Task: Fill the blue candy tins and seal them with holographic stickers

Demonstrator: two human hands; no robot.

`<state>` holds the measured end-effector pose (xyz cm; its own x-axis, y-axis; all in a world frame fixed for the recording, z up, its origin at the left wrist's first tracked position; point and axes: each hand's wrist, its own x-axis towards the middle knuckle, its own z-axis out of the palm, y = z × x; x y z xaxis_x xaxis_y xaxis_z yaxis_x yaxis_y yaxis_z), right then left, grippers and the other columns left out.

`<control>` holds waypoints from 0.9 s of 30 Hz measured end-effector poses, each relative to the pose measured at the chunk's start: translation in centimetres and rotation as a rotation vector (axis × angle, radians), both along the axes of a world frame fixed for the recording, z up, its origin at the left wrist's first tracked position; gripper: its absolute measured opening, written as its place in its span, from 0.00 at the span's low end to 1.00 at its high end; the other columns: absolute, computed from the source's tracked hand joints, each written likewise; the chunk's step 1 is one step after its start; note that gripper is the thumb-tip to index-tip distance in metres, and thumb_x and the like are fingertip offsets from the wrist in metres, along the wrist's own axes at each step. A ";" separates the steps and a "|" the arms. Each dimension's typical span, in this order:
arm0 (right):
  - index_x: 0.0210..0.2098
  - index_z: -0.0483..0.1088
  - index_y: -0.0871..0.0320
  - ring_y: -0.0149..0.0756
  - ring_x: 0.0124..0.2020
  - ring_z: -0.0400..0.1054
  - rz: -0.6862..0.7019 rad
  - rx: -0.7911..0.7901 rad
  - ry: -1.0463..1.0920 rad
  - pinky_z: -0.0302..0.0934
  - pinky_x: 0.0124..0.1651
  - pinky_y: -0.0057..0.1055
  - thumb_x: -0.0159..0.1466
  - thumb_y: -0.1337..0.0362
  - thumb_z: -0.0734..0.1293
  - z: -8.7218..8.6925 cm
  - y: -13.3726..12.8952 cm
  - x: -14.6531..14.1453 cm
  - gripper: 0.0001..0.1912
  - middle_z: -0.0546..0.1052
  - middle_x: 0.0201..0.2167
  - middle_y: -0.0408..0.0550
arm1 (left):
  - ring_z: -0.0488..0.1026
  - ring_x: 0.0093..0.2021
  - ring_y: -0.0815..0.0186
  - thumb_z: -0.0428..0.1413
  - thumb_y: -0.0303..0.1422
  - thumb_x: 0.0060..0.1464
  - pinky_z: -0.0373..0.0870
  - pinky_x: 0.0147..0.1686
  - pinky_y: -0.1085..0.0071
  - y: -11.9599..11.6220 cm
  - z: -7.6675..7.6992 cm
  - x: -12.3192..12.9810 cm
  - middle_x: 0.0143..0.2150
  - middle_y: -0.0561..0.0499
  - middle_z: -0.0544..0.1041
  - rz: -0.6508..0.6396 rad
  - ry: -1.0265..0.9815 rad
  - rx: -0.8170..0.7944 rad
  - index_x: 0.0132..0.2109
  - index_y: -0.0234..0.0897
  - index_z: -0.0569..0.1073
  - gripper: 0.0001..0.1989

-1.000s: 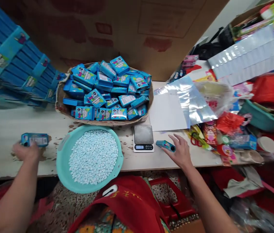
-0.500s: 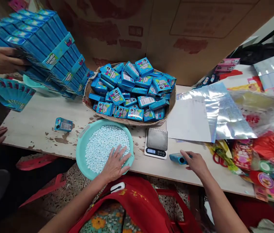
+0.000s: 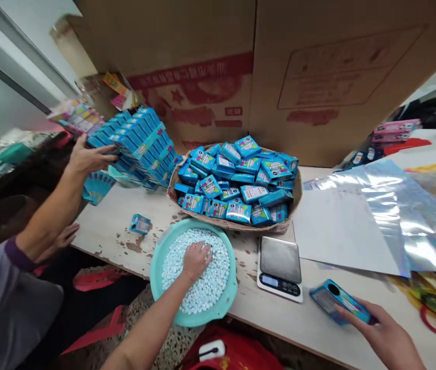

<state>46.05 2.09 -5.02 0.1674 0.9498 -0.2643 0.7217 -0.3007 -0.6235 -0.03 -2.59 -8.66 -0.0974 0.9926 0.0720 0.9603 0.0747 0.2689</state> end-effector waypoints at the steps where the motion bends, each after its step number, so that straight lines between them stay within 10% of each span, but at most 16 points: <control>1: 0.25 0.72 0.47 0.62 0.36 0.72 -0.057 -0.038 0.015 0.65 0.37 0.52 0.36 0.43 0.68 0.8 0.0 -0.4 0.20 0.77 0.31 0.58 | 0.70 0.43 0.55 0.51 0.36 0.56 0.66 0.44 0.56 0.6 0.1 -0.3 0.44 0.43 0.74 0.103 -0.081 0.002 0.45 0.41 0.75 0.12; 5: 0.26 0.71 0.41 0.60 0.37 0.71 -0.220 -0.036 0.116 0.62 0.40 0.53 0.37 0.40 0.67 5.4 -0.2 -4.0 0.19 0.76 0.28 0.60 | 0.71 0.38 0.59 0.60 0.36 0.47 0.68 0.37 0.66 1.6 1.1 -0.7 0.35 0.48 0.73 0.433 -0.606 0.102 0.32 0.42 0.75 0.05; 9: 0.34 0.72 0.46 0.55 0.37 0.72 -0.043 0.049 0.327 0.66 0.42 0.48 0.39 0.43 0.70 9.1 -0.1 -10.0 0.24 0.78 0.32 0.48 | 0.67 0.23 0.67 0.64 0.34 0.40 0.64 0.21 0.74 0.5 3.1 0.4 0.23 0.54 0.67 0.757 -1.241 0.184 0.27 0.39 0.72 0.09; 18: 0.41 0.70 0.54 0.40 0.36 0.71 0.431 0.072 0.610 0.65 0.42 0.35 0.51 0.52 0.70 10.6 -0.8 -20.8 0.20 0.76 0.36 0.44 | 0.69 0.20 0.71 0.50 0.39 0.55 0.64 0.17 0.78 -1.5 7.0 1.2 0.26 0.52 0.71 1.053 -2.159 0.098 0.35 0.36 0.66 0.10; 23: 0.40 0.71 0.55 0.41 0.40 0.68 0.563 0.274 0.496 0.61 0.43 0.37 0.53 0.53 0.71 9.5 -2.3 -24.8 0.18 0.74 0.36 0.47 | 0.62 0.16 0.75 0.54 0.35 0.50 0.51 0.12 0.82 -0.5 10.1 1.1 0.22 0.56 0.67 0.833 -2.252 0.032 0.28 0.36 0.63 0.10; 27: 0.41 0.71 0.55 0.44 0.41 0.67 0.582 0.368 0.344 0.60 0.44 0.39 0.52 0.58 0.73 7.9 -3.7 -28.5 0.18 0.74 0.37 0.48 | 0.71 0.23 0.70 0.58 0.38 0.46 0.65 0.21 0.76 0.2 13.1 1.6 0.25 0.54 0.71 0.617 -2.115 0.224 0.27 0.35 0.64 0.13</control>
<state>17.55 -1.58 2.88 -0.4205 0.8966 0.1388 0.4477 0.3382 -0.8277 1.52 -2.38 4.46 -0.3697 0.8101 -0.4550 -0.7821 -0.0069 0.6232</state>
